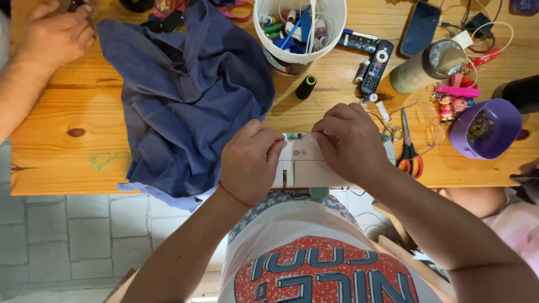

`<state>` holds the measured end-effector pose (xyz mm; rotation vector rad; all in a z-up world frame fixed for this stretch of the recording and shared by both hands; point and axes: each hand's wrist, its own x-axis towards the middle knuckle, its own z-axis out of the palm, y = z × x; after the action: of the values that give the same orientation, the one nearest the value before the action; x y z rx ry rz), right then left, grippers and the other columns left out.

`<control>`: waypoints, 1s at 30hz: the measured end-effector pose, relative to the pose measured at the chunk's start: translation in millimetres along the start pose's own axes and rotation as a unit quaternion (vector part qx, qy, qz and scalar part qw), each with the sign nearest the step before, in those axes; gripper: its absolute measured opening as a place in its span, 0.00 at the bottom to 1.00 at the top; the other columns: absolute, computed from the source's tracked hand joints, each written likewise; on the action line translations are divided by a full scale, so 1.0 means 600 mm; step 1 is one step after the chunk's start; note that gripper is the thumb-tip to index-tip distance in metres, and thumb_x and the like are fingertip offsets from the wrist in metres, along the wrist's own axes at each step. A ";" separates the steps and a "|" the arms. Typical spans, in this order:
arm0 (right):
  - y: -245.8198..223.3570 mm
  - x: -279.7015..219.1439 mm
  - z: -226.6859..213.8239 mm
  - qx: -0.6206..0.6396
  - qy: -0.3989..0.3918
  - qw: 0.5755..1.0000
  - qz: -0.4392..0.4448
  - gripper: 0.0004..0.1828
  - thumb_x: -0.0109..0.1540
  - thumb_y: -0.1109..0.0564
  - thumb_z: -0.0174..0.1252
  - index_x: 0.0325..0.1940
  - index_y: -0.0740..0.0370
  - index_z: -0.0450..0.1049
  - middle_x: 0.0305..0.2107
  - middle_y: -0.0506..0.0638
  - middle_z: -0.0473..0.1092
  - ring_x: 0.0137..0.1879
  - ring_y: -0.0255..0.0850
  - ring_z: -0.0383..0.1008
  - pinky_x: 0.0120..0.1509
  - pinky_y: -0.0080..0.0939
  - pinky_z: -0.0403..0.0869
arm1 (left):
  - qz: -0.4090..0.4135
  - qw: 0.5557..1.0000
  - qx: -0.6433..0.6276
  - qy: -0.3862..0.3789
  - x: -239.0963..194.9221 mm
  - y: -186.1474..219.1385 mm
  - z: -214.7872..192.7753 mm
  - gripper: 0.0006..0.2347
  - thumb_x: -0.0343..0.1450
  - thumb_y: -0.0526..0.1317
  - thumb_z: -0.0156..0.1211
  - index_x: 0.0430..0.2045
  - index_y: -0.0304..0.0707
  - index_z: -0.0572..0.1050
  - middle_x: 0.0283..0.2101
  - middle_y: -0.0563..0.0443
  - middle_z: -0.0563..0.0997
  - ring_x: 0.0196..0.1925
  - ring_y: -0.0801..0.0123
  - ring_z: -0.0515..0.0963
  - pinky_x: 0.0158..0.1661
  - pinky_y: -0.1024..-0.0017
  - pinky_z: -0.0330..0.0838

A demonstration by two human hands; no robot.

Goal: The person threads a sewing machine, starting by placing a spool of thread on the top pin and guiding it through the machine's tension discs and guides. They then pull the thread through the needle eye and adjust the thread path.

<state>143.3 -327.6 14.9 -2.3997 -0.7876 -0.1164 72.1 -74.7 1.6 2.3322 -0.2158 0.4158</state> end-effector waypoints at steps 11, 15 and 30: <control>-0.002 -0.005 -0.005 0.032 0.002 0.999 0.029 0.06 0.62 0.66 0.76 0.41 0.58 0.89 0.38 0.56 0.81 0.46 0.60 0.82 0.53 0.58 0.81 | -0.004 1.000 -0.010 -0.012 0.001 -0.005 0.000 0.02 0.82 0.39 0.75 0.40 0.45 0.88 0.36 0.54 0.80 0.37 0.56 0.87 0.37 0.64 0.85; -0.002 -0.006 -0.010 0.045 0.000 0.998 0.032 0.07 0.62 0.66 0.77 0.41 0.58 0.88 0.38 0.55 0.81 0.47 0.61 0.82 0.54 0.59 0.81 | -0.003 1.000 -0.008 -0.013 0.002 -0.006 -0.001 0.02 0.82 0.39 0.75 0.40 0.44 0.88 0.37 0.53 0.80 0.37 0.55 0.87 0.37 0.63 0.85; -0.018 0.013 0.002 0.000 -0.017 1.000 0.015 0.04 0.62 0.63 0.77 0.40 0.56 0.90 0.38 0.53 0.82 0.46 0.57 0.83 0.53 0.56 0.79 | 0.025 0.999 -0.018 -0.023 0.000 -0.005 0.005 0.01 0.83 0.39 0.73 0.43 0.47 0.87 0.40 0.56 0.78 0.41 0.55 0.86 0.41 0.62 0.86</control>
<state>143.6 -316.2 21.6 -2.4189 -0.7670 -0.0646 73.5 -74.7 -2.0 2.3068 -0.3011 0.3797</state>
